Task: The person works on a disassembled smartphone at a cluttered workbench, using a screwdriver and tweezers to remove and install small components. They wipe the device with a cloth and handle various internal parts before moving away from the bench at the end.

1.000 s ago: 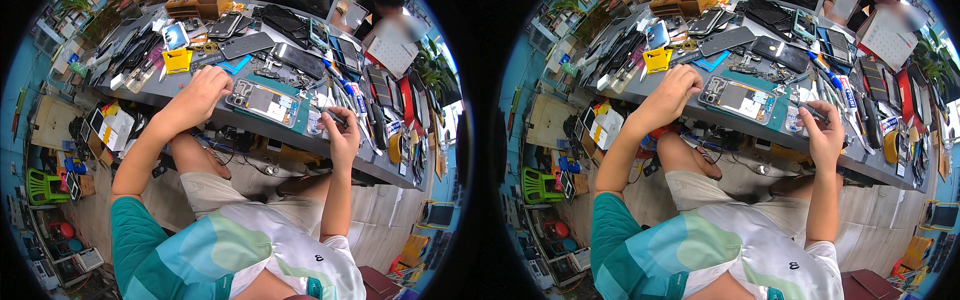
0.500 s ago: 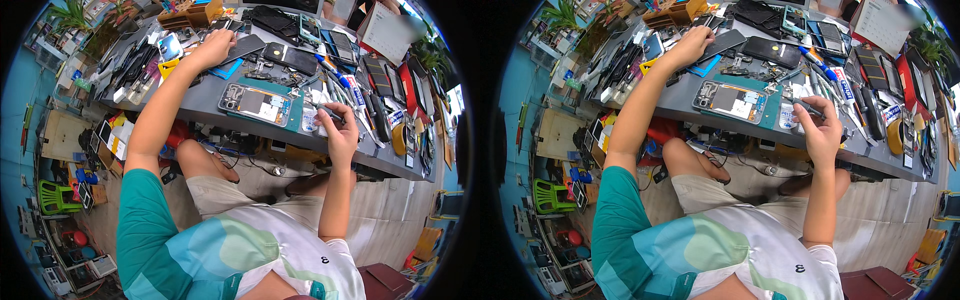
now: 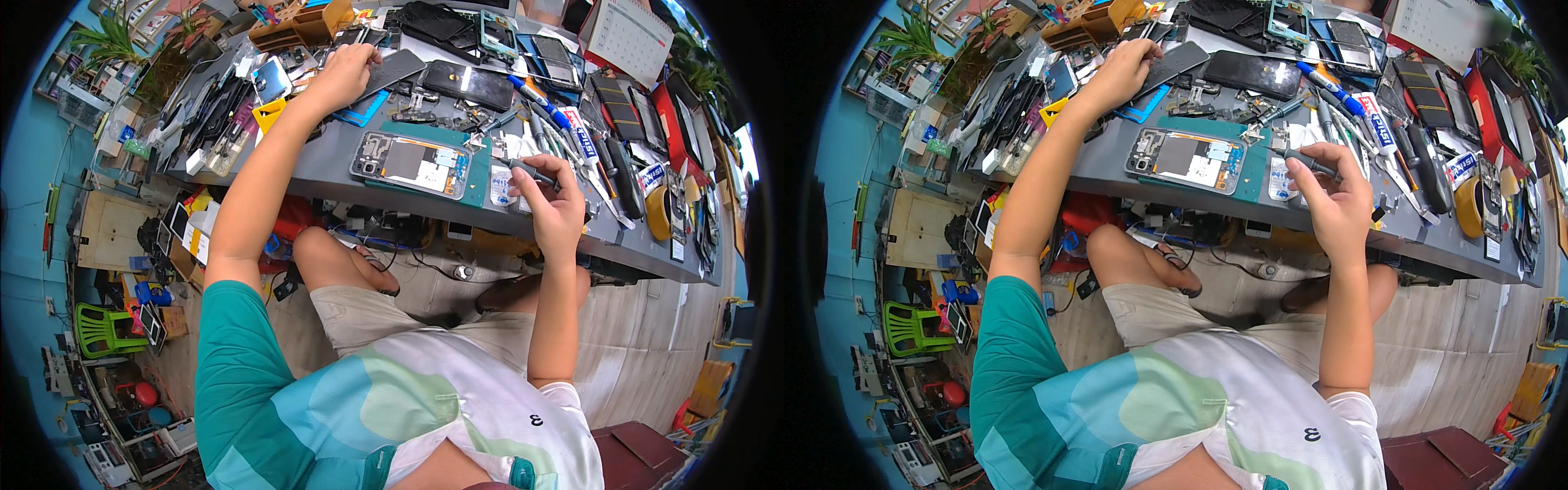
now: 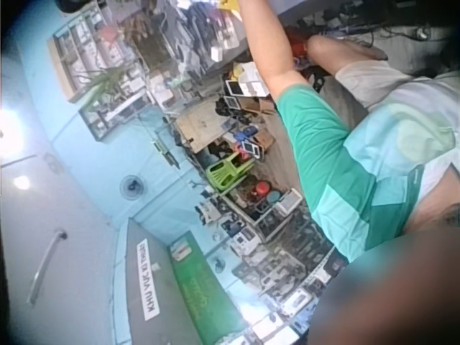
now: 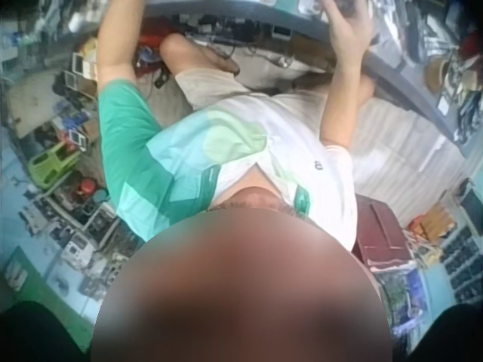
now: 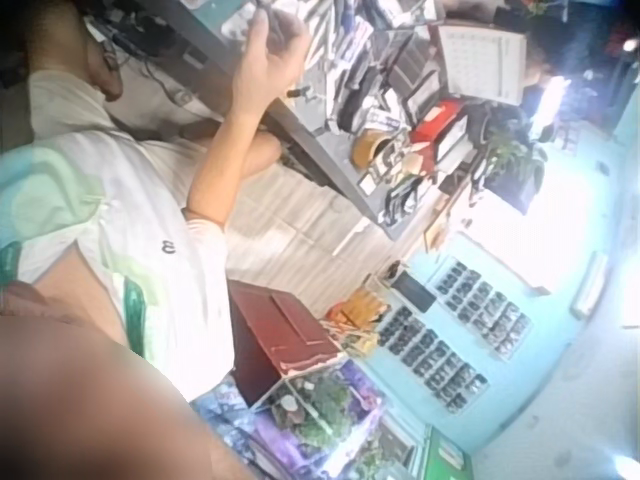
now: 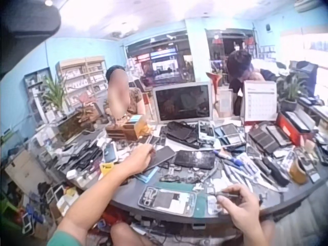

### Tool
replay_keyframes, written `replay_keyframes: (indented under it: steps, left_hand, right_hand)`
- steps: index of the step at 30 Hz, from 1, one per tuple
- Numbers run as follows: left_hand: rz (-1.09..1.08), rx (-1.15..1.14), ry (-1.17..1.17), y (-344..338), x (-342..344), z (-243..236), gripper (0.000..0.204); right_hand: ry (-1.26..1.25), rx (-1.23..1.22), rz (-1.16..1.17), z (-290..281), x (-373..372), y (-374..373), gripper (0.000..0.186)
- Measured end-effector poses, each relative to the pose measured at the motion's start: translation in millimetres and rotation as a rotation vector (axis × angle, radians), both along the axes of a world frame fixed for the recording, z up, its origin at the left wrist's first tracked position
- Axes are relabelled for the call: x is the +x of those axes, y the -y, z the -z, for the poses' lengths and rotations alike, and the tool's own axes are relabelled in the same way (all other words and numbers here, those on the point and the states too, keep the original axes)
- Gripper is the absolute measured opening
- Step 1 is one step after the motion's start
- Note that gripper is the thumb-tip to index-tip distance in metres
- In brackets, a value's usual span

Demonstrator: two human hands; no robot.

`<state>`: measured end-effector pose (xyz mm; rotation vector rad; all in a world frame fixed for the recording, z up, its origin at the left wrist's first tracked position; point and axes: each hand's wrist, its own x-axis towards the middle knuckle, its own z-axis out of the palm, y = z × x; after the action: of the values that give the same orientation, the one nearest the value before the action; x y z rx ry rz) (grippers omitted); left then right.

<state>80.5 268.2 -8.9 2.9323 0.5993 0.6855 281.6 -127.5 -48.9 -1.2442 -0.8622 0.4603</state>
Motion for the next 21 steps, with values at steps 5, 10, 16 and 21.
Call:
replay_keyframes:
  steps: [5, 10, 16, 21]
  left_hand:
    - [0.008, 0.114, -0.006, 17, -6, -17, 0.021]
    - [0.106, -0.125, -0.068, 72, -30, -51, 0.022]
    - [-0.033, -0.159, -0.315, 133, -40, -60, 0.047]
    - [-0.095, -0.141, -0.393, 142, -35, -66, 0.048]
  right_hand:
    - [-0.022, 0.004, -0.006, 1, 1, -1, 0.028]
    - [-0.019, 0.028, -0.007, 1, 0, -1, 0.027]
    - [-0.023, 0.017, -0.021, 1, -1, -1, 0.027]
    - [-0.034, 0.024, -0.031, 0, -1, 2, 0.027]
